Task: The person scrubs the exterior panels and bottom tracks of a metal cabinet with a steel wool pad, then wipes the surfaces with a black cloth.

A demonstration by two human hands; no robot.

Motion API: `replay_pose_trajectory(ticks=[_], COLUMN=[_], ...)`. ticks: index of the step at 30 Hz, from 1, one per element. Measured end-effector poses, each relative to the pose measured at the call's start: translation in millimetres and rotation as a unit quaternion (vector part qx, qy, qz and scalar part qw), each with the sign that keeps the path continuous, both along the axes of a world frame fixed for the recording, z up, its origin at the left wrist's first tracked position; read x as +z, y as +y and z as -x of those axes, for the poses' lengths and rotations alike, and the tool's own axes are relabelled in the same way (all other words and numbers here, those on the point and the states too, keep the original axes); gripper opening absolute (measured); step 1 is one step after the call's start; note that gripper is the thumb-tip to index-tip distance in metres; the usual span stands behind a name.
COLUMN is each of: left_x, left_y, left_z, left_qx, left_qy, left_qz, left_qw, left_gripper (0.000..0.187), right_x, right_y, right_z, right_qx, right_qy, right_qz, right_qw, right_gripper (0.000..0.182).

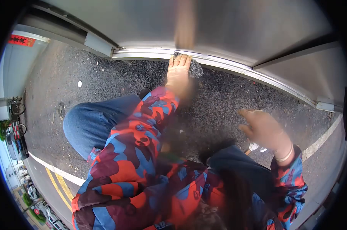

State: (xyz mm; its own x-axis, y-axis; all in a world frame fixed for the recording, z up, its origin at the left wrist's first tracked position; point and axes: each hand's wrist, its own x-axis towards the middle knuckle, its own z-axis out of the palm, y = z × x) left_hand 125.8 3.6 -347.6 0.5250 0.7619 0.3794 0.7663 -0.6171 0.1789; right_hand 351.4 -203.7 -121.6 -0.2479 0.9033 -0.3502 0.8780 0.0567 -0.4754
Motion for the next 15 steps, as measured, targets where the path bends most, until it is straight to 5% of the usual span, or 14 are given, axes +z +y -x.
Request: replay_pose_trajectory(ticks=[7, 15], left_x=[-14, -15], left_y=[42, 59], left_z=[87, 106], left_qx=[0.123, 0.146], left_qy=[0.022, -0.058], left_qz=[-0.018, 0.013], left_qw=[0.992, 0.988], left_gripper=[0.059, 0.057], right_x=[-10, -15], right_y=[36, 26], right_z=[63, 73], right_qx=[0.109, 0.062], right_qy=[-0.027, -0.029], right_qz=[-0.024, 0.018], right_qw=[0.993, 0.997], right_gripper=[0.033, 0.034])
